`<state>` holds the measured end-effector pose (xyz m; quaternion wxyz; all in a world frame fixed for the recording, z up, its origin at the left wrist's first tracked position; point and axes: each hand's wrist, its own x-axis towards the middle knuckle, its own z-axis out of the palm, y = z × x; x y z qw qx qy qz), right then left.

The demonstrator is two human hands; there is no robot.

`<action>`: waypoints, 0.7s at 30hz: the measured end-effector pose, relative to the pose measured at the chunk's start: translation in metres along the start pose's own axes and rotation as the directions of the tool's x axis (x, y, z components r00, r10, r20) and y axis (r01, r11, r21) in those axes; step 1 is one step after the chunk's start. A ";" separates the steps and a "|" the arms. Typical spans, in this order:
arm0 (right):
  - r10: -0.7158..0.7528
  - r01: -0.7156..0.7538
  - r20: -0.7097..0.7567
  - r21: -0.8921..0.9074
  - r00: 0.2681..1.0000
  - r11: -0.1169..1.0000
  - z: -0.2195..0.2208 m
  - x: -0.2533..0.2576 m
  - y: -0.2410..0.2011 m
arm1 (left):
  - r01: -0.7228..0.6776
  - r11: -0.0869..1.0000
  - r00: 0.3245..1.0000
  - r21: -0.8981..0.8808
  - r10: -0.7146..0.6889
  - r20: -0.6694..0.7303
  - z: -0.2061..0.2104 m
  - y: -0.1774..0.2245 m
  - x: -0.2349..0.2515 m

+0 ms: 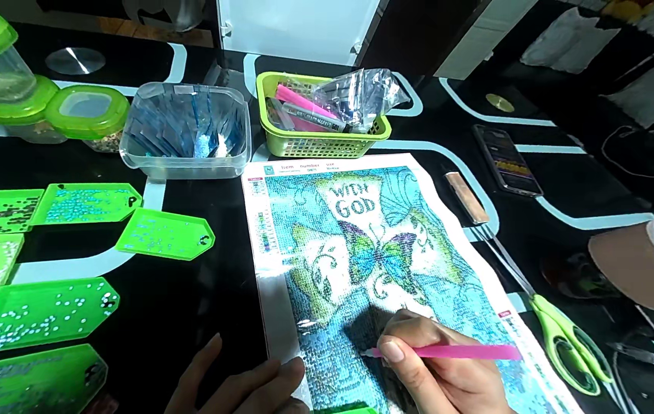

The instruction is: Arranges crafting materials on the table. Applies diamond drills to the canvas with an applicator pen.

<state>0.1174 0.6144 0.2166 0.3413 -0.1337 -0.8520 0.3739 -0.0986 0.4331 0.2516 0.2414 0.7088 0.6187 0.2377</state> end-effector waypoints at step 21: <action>0.445 -0.302 -0.287 0.428 0.848 0.852 -0.065 0.021 -0.024 | -0.032 0.999 0.998 0.014 0.033 -0.048 0.004 -0.001 -0.001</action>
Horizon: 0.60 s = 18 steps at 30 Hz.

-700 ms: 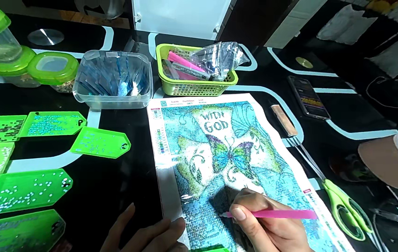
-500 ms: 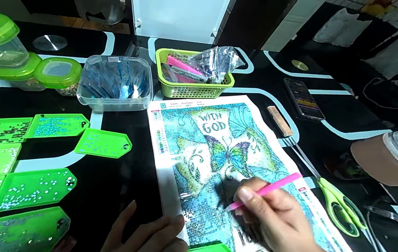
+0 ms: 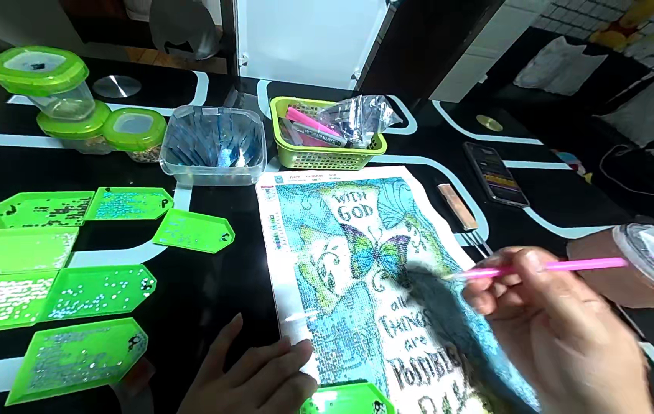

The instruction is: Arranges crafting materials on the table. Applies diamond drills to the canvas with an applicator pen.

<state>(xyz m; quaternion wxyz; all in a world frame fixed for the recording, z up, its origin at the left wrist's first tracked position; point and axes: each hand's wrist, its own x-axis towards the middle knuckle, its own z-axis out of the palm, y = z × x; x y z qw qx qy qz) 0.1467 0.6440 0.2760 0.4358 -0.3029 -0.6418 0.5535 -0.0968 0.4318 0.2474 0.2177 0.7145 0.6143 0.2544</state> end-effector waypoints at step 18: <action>-0.065 0.076 0.321 -0.021 0.945 0.997 0.052 -0.024 0.038 | -0.002 1.000 1.000 0.006 0.003 -0.021 0.003 0.000 0.000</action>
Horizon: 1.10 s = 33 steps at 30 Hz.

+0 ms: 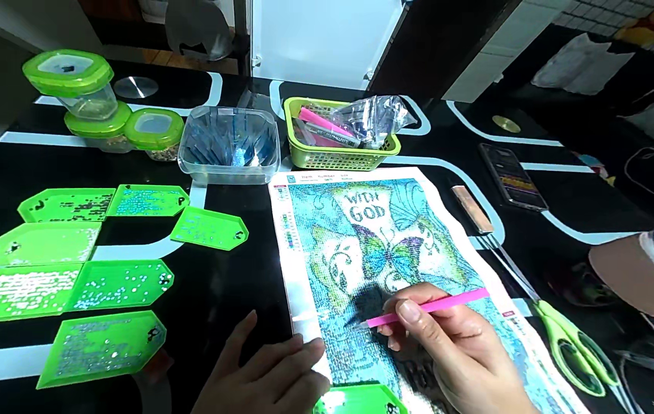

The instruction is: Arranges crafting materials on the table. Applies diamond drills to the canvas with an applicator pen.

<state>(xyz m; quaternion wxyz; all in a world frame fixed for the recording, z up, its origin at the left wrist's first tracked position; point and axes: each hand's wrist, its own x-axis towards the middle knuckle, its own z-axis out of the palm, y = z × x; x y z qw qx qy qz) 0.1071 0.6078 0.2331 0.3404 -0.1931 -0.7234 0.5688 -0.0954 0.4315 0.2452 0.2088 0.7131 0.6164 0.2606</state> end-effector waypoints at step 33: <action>-0.007 0.007 0.003 0.035 1.000 0.999 0.001 -0.006 0.005 | -0.013 1.000 1.000 0.022 0.012 0.013 0.000 0.000 -0.001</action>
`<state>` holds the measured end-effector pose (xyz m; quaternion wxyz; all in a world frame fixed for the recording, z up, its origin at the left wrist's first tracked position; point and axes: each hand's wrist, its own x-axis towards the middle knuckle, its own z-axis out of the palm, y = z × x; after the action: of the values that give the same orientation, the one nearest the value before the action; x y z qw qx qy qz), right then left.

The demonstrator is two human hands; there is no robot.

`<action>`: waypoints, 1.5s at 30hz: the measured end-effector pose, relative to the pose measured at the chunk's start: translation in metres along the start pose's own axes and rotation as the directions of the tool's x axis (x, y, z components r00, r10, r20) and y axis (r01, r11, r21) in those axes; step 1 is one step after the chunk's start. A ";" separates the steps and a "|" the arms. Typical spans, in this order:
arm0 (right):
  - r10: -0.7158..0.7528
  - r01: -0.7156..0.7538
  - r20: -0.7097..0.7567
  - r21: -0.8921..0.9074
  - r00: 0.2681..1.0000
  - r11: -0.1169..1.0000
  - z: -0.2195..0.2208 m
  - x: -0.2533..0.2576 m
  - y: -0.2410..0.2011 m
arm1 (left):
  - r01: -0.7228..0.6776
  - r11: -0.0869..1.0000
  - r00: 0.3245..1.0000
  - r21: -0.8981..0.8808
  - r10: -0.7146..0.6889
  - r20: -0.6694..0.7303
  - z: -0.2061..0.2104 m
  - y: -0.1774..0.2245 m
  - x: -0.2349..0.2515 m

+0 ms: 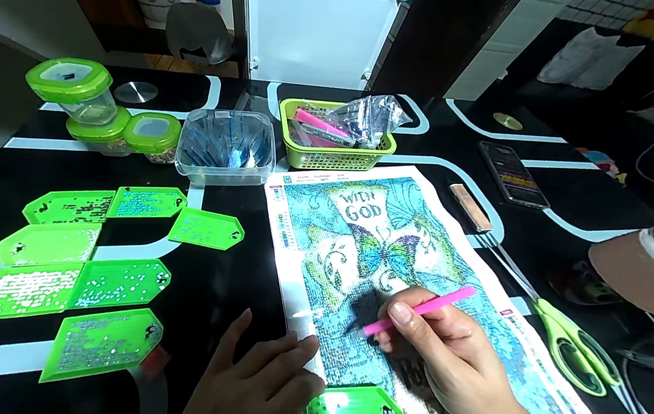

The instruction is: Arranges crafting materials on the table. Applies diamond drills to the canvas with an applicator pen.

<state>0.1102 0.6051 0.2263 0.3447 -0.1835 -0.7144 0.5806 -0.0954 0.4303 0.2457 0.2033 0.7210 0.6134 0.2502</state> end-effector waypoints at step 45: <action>-0.061 0.067 0.067 -0.090 0.996 0.994 0.009 0.004 0.000 | 0.010 1.000 1.000 0.022 -0.009 -0.026 0.003 0.002 0.000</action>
<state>0.1011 0.6013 0.2266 0.3312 -0.1576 -0.7566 0.5413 -0.0918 0.4302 0.2444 0.1883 0.7169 0.6223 0.2517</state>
